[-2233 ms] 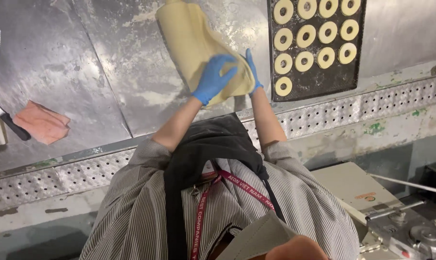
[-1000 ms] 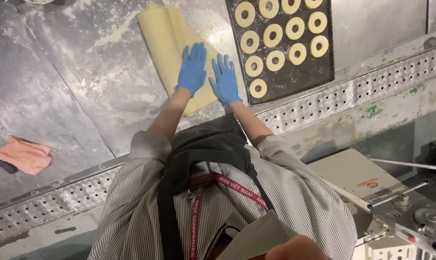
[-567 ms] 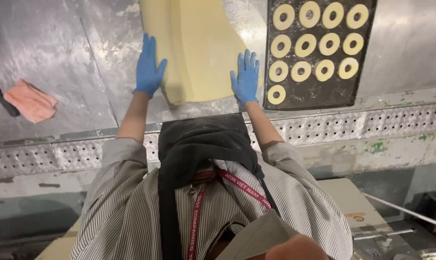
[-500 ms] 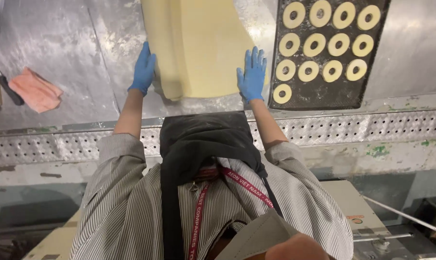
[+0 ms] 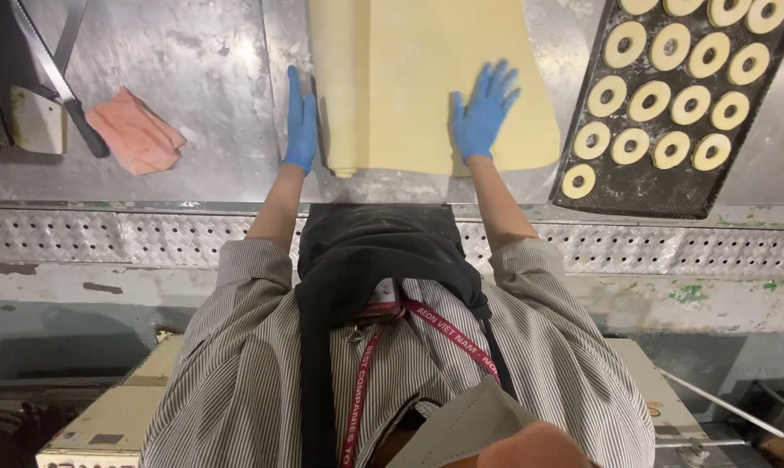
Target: Processing dough through a rolling machine and cutting out donut shapes.
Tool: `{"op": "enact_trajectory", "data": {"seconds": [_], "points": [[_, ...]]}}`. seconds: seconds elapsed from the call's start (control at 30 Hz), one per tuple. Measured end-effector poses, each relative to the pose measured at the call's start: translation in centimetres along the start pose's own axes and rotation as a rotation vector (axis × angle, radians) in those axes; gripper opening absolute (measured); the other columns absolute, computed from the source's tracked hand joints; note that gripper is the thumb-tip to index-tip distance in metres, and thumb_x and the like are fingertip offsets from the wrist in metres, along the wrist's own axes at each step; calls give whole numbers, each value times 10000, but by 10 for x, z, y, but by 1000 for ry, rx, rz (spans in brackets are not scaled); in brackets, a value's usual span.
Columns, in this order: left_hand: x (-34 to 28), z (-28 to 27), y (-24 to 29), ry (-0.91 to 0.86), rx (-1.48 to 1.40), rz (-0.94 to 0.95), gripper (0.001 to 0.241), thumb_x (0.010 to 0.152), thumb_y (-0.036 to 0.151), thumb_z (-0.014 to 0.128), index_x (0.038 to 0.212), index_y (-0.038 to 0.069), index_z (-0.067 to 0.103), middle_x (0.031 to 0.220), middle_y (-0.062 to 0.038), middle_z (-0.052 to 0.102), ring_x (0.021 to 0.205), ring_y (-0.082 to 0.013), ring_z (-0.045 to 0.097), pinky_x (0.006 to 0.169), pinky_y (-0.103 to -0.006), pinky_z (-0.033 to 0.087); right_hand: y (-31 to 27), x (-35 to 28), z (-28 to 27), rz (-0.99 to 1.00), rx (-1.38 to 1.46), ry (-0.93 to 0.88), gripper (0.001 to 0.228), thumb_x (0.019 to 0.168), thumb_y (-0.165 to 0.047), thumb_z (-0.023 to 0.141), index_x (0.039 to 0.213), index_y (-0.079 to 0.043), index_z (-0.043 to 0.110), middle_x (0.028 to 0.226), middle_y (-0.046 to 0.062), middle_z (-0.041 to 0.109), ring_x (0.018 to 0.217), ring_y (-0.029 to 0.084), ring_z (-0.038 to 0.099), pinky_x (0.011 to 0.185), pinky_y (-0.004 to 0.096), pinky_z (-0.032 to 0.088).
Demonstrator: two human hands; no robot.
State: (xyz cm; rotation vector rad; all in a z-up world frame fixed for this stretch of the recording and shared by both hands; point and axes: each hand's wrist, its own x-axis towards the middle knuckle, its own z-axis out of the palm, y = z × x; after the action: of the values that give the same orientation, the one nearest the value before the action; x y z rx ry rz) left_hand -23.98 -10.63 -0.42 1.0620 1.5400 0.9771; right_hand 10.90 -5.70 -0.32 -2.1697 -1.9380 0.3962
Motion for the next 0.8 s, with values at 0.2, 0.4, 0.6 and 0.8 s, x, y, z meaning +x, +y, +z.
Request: {"op": "enact_trajectory", "data": {"seconds": [0.2,0.4,0.6,0.8], "points": [[23,-66,-84,10,8,22,626,1177,315,331,1693,61,84,1791,-75,100,1666,-224,99,1363,-355,89,-177,28,141,-386,265,56,785,1129,-352,573,1683,-42,111,1758,144,13,1633,344,-36,1323,515,-33],[65,-87,-79,-29,-216,80,628,1178,336,326,1700,77,91,1795,-81,87,1663,-230,94,1363,-360,85,-207,-38,68,-566,769,-492,785,1074,-330,580,1701,-110,162,1783,126,72,1660,283,107,1364,393,162],[96,-60,-65,41,3,188,806,1162,233,536,1700,79,-43,1796,-96,-58,1683,-267,38,1380,-383,83,-38,-78,16,-319,70,-238,852,1001,-459,628,1655,-52,264,1732,192,150,1590,460,88,1287,604,82],[94,-42,-38,2,235,325,956,1032,109,710,1695,74,23,1770,-117,-90,1662,-278,-22,1376,-379,55,63,-21,-12,11,-45,-41,868,1048,-421,627,1653,47,216,1732,246,137,1592,486,52,1297,587,32]]}}
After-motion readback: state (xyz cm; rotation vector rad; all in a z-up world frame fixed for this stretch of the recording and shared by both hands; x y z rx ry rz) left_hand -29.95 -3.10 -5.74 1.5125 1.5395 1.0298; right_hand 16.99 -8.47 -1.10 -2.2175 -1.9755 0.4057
